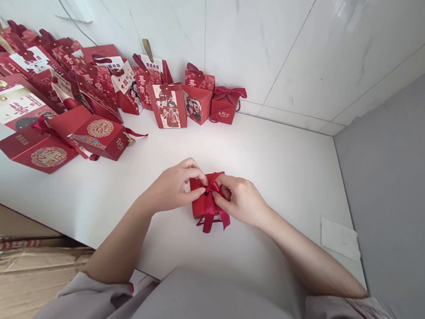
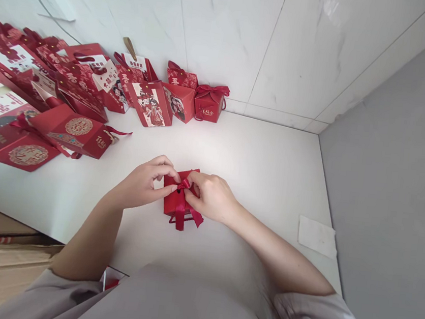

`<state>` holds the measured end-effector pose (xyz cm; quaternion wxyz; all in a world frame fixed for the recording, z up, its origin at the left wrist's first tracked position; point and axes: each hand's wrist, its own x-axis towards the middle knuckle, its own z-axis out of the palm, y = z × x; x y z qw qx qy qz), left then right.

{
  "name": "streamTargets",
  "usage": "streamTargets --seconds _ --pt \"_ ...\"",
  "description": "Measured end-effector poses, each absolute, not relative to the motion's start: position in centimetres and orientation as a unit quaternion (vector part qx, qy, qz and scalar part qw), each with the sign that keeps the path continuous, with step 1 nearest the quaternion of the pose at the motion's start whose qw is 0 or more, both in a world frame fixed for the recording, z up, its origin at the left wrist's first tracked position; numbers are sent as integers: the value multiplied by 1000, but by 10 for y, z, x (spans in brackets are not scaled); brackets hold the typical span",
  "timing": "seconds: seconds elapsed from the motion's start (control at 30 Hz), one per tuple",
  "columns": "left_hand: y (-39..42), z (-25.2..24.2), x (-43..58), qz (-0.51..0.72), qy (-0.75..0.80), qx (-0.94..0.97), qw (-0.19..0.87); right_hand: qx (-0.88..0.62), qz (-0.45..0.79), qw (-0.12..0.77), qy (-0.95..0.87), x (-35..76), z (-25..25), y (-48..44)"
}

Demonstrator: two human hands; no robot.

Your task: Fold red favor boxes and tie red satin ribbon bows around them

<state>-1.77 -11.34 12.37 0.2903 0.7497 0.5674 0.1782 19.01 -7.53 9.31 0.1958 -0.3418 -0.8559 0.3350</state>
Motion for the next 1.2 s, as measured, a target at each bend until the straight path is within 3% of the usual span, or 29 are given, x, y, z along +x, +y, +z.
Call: streamTargets --seconds 0.17,0.5,1.2 --pt "-111 119 -18 201 534 781 253 -339 343 198 -853 191 93 -74" --pt "-106 121 -20 230 517 724 395 -336 350 194 -853 191 93 -73" --pt "-102 111 -21 208 489 761 373 -333 340 199 -857 192 93 -74"
